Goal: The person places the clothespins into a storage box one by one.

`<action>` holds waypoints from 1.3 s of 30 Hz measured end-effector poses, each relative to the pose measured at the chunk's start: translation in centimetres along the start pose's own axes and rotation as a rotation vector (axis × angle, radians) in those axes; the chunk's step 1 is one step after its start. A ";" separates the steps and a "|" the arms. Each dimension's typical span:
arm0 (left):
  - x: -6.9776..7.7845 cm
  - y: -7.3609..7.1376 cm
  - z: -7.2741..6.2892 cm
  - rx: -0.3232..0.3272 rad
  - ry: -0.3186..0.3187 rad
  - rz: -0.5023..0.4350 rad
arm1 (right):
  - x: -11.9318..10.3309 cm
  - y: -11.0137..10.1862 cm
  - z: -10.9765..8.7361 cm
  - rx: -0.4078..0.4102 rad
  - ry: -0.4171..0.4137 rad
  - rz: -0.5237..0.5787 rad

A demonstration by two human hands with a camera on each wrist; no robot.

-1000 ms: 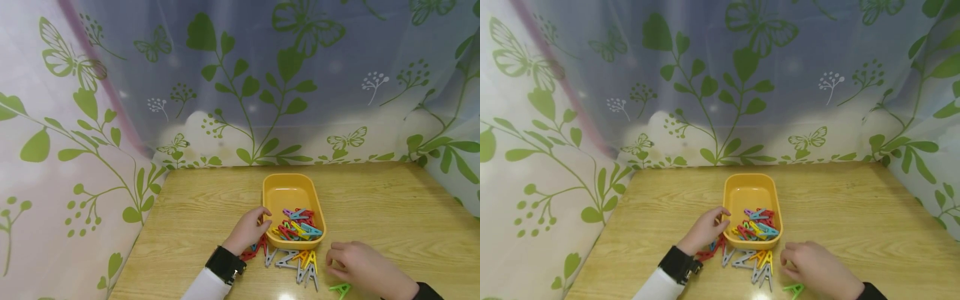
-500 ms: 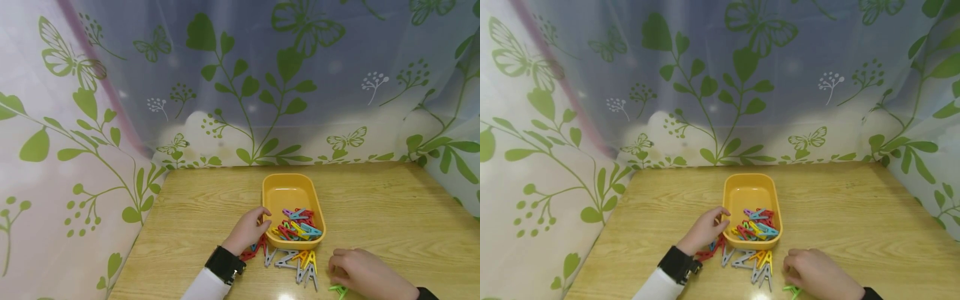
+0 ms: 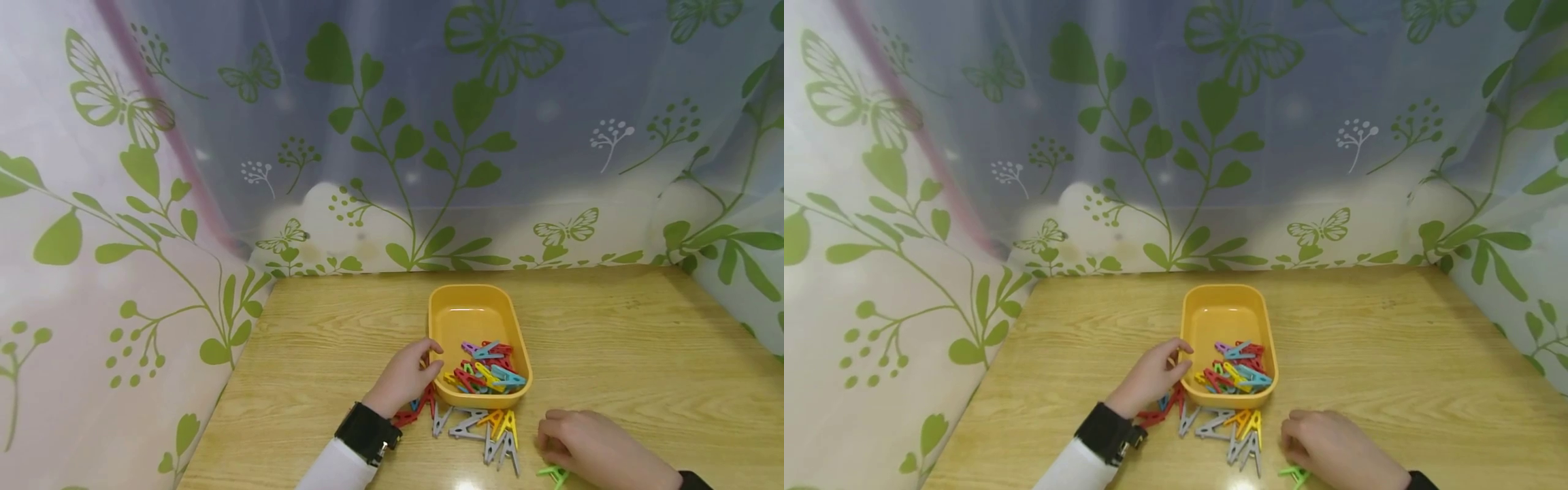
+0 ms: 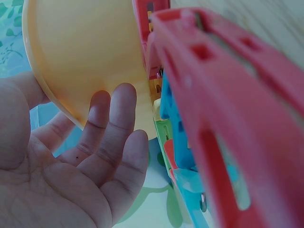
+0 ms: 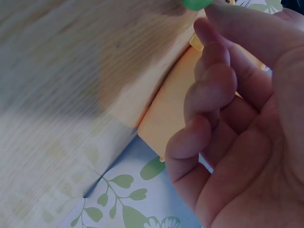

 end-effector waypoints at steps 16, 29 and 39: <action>0.1 -0.1 0.1 -0.004 0.000 0.015 | 0.5 0.1 0.3 0.000 0.094 -0.025; 0.2 -0.3 0.2 0.003 -0.008 0.006 | 0.4 -0.7 -0.6 0.033 0.033 -0.019; 0.0 0.0 0.1 -0.001 -0.003 0.005 | -0.1 -0.2 -1.0 -0.132 -0.002 0.147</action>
Point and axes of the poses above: each hand's wrist, its own z-axis towards the middle knuckle, its own y-axis out of the palm, x = y × z, the point moved 3 cm from there along z, towards the middle knuckle, and after that the axes turned 13 degrees about -x, right-handed, at the moved point
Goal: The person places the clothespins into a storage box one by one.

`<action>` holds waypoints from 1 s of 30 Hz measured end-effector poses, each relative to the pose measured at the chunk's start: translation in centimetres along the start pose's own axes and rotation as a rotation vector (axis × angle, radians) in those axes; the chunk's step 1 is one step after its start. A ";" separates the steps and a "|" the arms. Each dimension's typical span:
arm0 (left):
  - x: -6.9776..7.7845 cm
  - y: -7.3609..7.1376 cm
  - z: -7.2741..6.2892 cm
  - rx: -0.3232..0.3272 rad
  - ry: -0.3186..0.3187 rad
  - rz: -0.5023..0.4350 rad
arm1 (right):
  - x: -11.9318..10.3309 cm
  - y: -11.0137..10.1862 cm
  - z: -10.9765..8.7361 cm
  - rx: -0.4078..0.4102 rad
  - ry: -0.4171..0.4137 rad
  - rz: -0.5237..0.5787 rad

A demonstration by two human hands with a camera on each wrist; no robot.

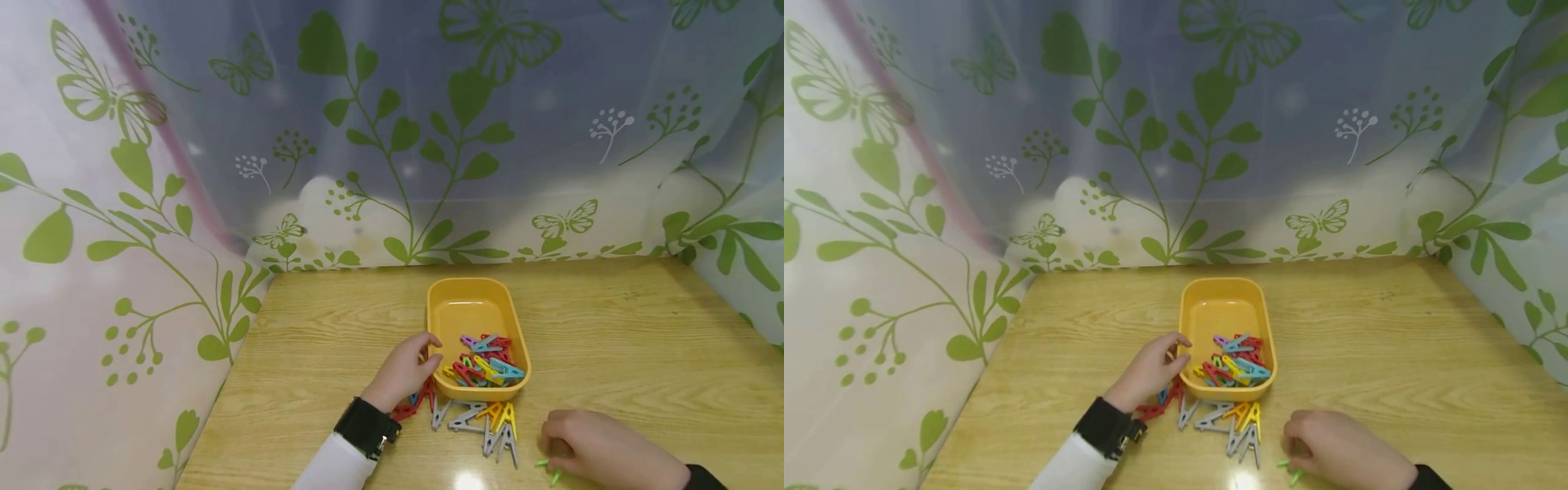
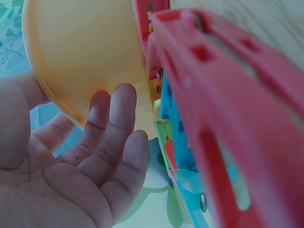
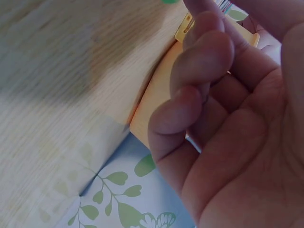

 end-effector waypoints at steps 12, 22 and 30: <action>0.0 -0.1 -0.1 0.002 0.009 0.004 | -0.4 0.1 0.6 0.006 -0.026 -0.016; 0.2 -0.1 -0.2 0.009 0.013 0.013 | -1.9 -2.2 0.6 0.255 -0.185 -0.165; 0.2 -0.1 -0.2 0.006 0.012 0.005 | -3.3 -5.9 1.6 0.435 -0.143 -0.220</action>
Point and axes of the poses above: each hand's wrist, its own z-axis towards the middle knuckle, its own y-axis out of the palm, x = y × z, the point moved 3 cm from there along z, towards the middle knuckle, and after that the axes turned 13 degrees about -x, right-handed, at the moved point
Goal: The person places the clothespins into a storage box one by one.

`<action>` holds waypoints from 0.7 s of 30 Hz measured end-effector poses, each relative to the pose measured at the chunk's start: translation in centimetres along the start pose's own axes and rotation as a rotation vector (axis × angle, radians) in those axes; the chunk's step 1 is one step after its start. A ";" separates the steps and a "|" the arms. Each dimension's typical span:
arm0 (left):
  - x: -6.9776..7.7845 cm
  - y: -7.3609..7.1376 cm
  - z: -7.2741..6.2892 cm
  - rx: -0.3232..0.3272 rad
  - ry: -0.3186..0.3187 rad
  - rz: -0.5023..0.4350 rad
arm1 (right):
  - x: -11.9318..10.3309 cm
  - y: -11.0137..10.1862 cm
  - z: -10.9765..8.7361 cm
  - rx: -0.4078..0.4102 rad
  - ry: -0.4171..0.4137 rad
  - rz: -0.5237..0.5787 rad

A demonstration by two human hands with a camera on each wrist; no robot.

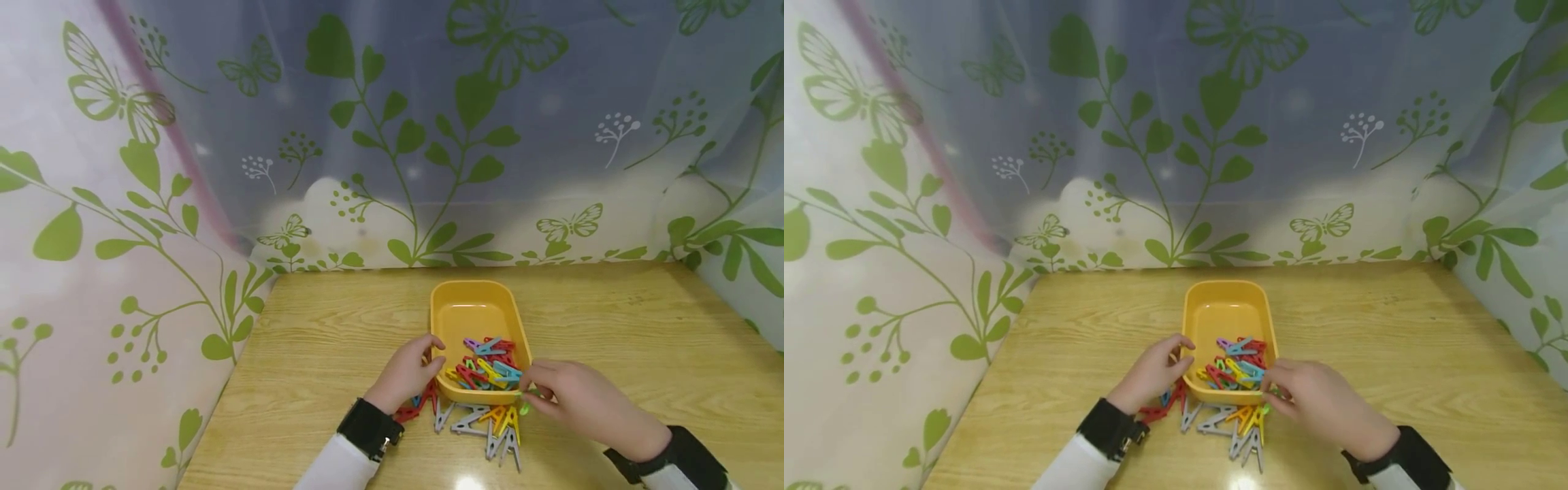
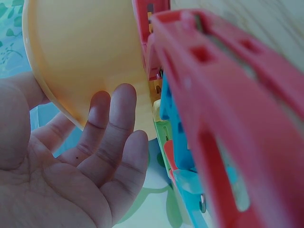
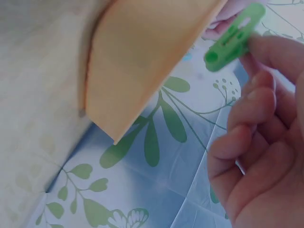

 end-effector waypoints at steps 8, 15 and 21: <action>0.1 -0.1 -0.1 -0.003 -0.001 -0.003 | 0.0 -0.4 4.0 0.030 0.025 -0.073; 0.2 -0.3 -0.2 0.002 0.002 0.012 | -1.2 0.9 7.1 0.053 -0.050 -0.154; 0.2 -0.3 -0.1 0.001 0.014 0.005 | -2.5 1.7 8.8 0.056 -0.081 -0.245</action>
Point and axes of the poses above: each hand's wrist, its own z-axis towards the middle knuckle, its own y-axis out of the palm, x = y × z, the point moved 3 cm from there along z, towards the middle knuckle, and after that the axes turned 13 degrees about -x, right-handed, at the moved point
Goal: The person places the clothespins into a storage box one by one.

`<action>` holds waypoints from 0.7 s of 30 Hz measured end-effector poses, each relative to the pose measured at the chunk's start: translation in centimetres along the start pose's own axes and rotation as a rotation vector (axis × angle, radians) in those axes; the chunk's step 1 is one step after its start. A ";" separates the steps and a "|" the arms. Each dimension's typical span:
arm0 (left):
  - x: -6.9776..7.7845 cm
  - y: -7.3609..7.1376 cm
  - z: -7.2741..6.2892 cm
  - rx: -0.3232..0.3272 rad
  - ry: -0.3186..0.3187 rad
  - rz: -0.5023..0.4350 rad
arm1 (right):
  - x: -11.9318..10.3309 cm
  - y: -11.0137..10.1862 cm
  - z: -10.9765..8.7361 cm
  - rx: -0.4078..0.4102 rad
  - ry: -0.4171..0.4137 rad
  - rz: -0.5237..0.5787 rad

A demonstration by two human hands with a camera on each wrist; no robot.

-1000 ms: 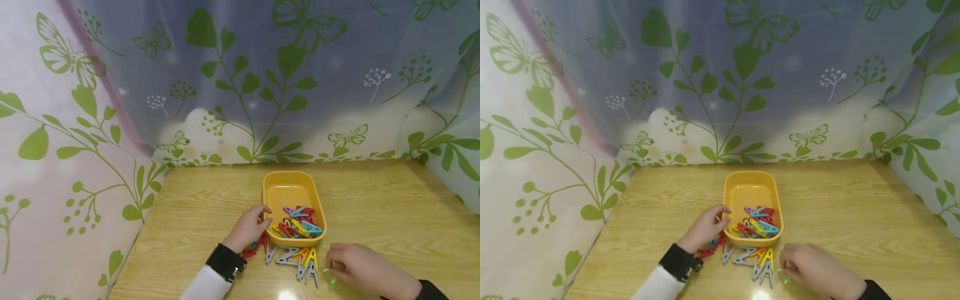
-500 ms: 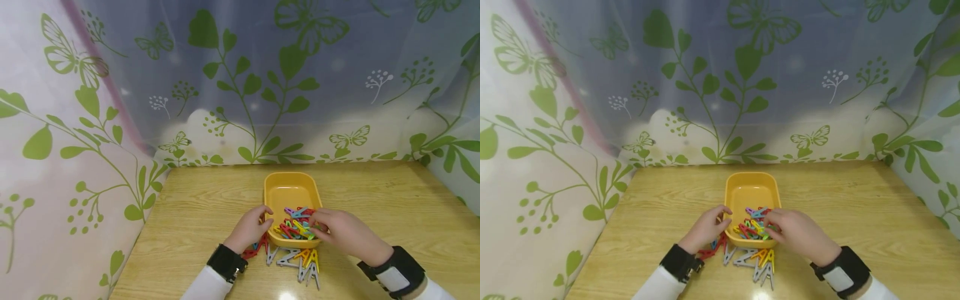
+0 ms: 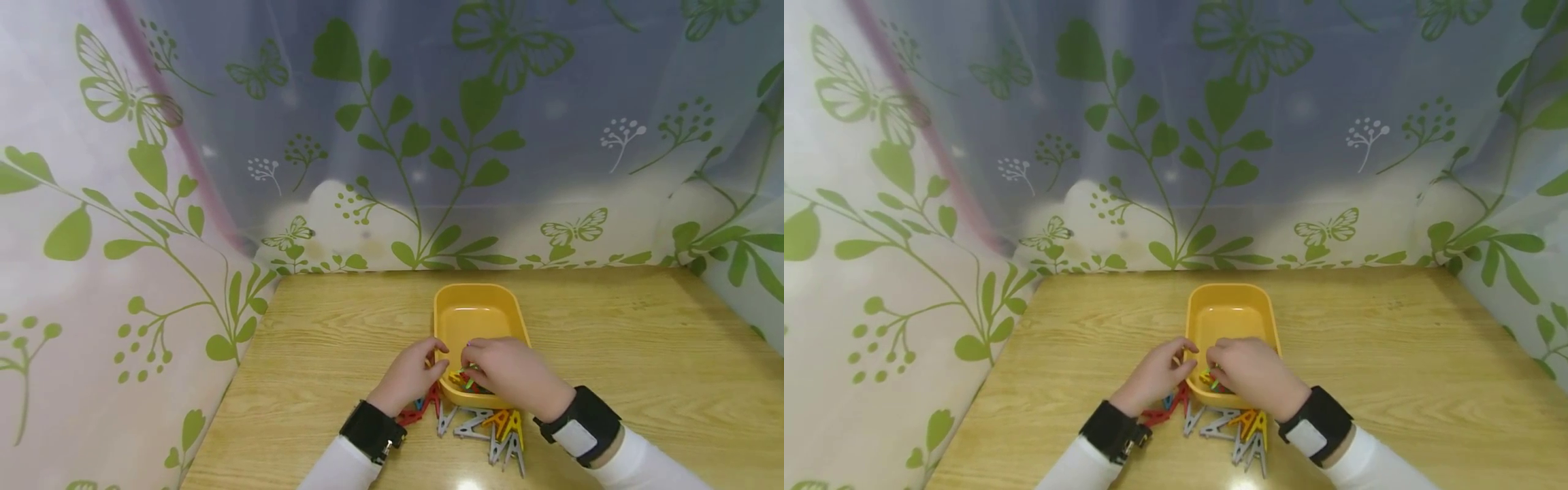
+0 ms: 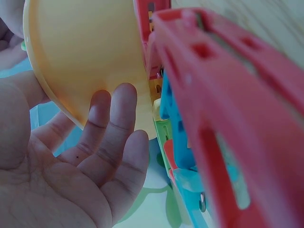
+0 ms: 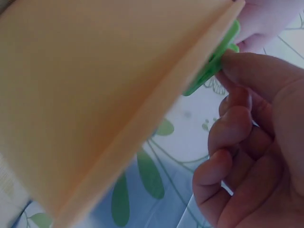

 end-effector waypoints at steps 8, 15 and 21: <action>-0.1 0.2 0.2 -0.002 -0.003 0.008 | -0.6 0.7 0.7 -0.034 0.032 -0.065; -0.3 0.2 0.3 -0.002 0.002 0.009 | -0.5 1.2 0.9 -0.043 0.047 -0.068; -0.3 0.2 0.3 -0.006 -0.001 -0.001 | -0.4 1.3 0.9 -0.050 0.062 -0.045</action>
Point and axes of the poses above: each hand's wrist, its own z-axis towards the middle knuckle, its own y-axis out of the palm, x = y × z, the point moved 3 cm from there along z, towards the middle knuckle, and after that the axes turned 13 degrees about -x, right-handed, at the moved point
